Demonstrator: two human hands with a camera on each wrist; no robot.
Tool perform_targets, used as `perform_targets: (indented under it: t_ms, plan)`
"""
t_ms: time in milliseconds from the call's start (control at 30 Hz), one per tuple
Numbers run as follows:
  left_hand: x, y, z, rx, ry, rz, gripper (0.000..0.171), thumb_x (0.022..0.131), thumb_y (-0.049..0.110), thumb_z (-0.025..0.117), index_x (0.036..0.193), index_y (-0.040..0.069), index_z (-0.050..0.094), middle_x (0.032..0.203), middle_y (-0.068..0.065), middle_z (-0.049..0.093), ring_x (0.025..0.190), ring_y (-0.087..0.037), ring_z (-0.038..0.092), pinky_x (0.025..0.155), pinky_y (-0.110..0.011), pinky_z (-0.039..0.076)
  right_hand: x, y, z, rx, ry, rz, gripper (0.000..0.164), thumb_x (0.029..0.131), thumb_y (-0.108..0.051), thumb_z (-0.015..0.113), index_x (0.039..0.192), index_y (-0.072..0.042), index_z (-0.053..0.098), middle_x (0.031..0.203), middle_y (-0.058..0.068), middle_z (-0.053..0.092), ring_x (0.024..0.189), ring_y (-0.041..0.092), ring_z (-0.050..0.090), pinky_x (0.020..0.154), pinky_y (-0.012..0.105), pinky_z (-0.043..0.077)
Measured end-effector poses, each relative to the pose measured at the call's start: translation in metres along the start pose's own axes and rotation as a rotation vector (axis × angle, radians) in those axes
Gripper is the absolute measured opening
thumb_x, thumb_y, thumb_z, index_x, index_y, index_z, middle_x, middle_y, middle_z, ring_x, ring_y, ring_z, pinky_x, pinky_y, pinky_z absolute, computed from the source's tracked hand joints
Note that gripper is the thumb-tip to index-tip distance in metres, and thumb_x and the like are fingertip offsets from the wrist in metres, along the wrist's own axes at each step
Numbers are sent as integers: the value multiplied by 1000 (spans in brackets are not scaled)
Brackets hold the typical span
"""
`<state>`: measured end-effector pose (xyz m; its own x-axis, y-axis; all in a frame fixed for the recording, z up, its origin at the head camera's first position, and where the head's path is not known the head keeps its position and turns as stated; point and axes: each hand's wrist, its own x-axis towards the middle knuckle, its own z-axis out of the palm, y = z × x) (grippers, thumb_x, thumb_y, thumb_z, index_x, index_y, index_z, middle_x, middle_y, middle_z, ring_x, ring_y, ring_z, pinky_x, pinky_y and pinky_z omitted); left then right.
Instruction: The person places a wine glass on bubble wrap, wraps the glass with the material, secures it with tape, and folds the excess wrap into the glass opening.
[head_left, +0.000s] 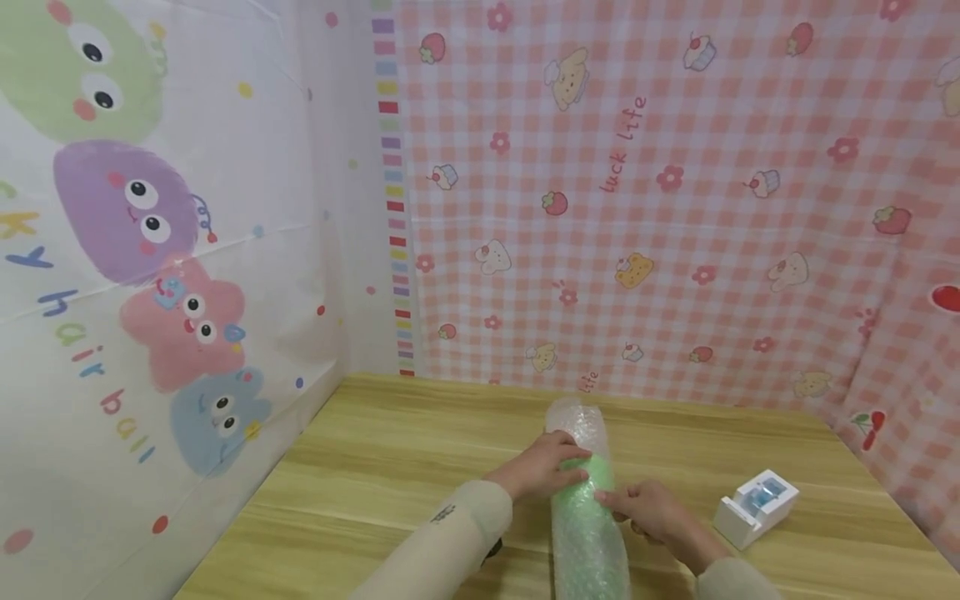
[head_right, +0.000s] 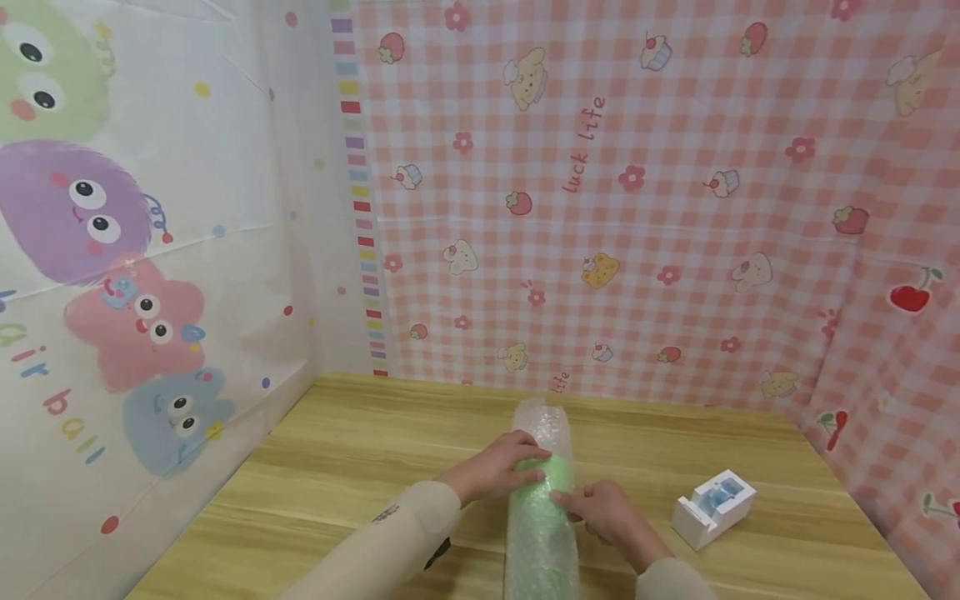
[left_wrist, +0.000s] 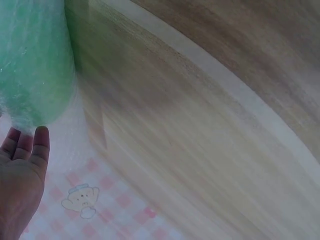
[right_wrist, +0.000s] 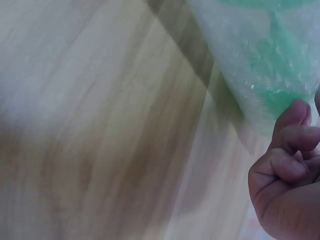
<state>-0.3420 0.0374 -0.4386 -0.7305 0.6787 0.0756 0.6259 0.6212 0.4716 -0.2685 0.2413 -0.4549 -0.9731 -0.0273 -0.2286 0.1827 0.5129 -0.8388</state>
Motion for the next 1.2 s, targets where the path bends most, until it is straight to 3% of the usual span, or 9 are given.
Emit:
perform_targets:
  t_ms: [167, 267, 367, 500, 600, 733, 833, 933, 1200]
  plan:
    - [0, 1, 0, -16, 12, -1, 42, 101, 38, 58, 138, 19, 59, 129, 1, 51, 119, -12, 47, 99, -29, 44, 0, 9, -2, 37, -20, -19, 29, 91, -37, 71, 85, -8, 70, 62, -5, 47, 47, 4, 28, 44, 19, 27]
    - [0, 0, 3, -36, 37, 1, 42, 100, 37, 60, 137, 18, 60, 132, -1, 51, 121, -15, 47, 102, -32, 43, -1, 10, 0, 49, -12, -1, 30, 90, -39, 72, 85, -10, 67, 56, -7, 38, 48, 6, 28, 44, 20, 27]
    - [-2, 0, 7, -133, 78, -55, 48, 98, 35, 63, 141, 16, 56, 141, -5, 48, 130, -21, 44, 108, -39, 39, 0, 9, 1, 68, -6, 16, 32, 89, -40, 72, 93, -8, 69, 57, -6, 38, 50, 8, 30, 46, 22, 29]
    - [-9, 2, 14, -313, 180, -189, 70, 92, 37, 70, 150, 10, 41, 153, -17, 36, 141, -35, 32, 112, -54, 32, 1, 8, 2, 83, -15, 25, 54, 89, -43, 72, 117, 3, 66, 83, 2, 62, 72, 17, 57, 64, 34, 51]
    - [-12, 2, 19, -413, 261, -209, 74, 89, 37, 74, 147, 4, 41, 144, -19, 47, 133, -37, 42, 107, -55, 39, 1, 10, 2, 161, -78, -1, 69, 93, -39, 70, 131, 15, 51, 113, 18, 66, 101, 34, 65, 86, 49, 54]
    - [-17, 2, 26, -607, 215, -255, 59, 91, 39, 71, 134, 2, 54, 107, -8, 67, 95, -25, 65, 84, -44, 56, 2, 15, 2, 268, -161, -22, 75, 97, -33, 65, 136, 24, 36, 119, 26, 64, 108, 40, 64, 91, 50, 53]
    - [-20, 3, 30, -728, 141, -375, 60, 93, 48, 65, 125, -3, 59, 93, -5, 68, 81, -22, 68, 73, -41, 58, 3, 17, 2, 278, -167, -13, 76, 98, -35, 63, 137, 24, 35, 118, 25, 64, 107, 39, 64, 91, 49, 53]
    - [-21, 5, 33, -775, 133, -432, 62, 93, 50, 64, 119, -6, 60, 91, -8, 68, 82, -24, 69, 74, -43, 59, 4, 18, 4, 289, -160, -1, 77, 98, -37, 63, 137, 23, 34, 116, 23, 65, 107, 38, 64, 90, 49, 54]
    - [-20, 1, 40, -852, 181, -426, 55, 96, 44, 63, 114, -8, 62, 89, -8, 68, 82, -23, 68, 74, -40, 59, 6, 15, 11, 323, -96, 21, 74, 99, -33, 63, 136, 24, 34, 119, 28, 62, 109, 39, 64, 90, 48, 53]
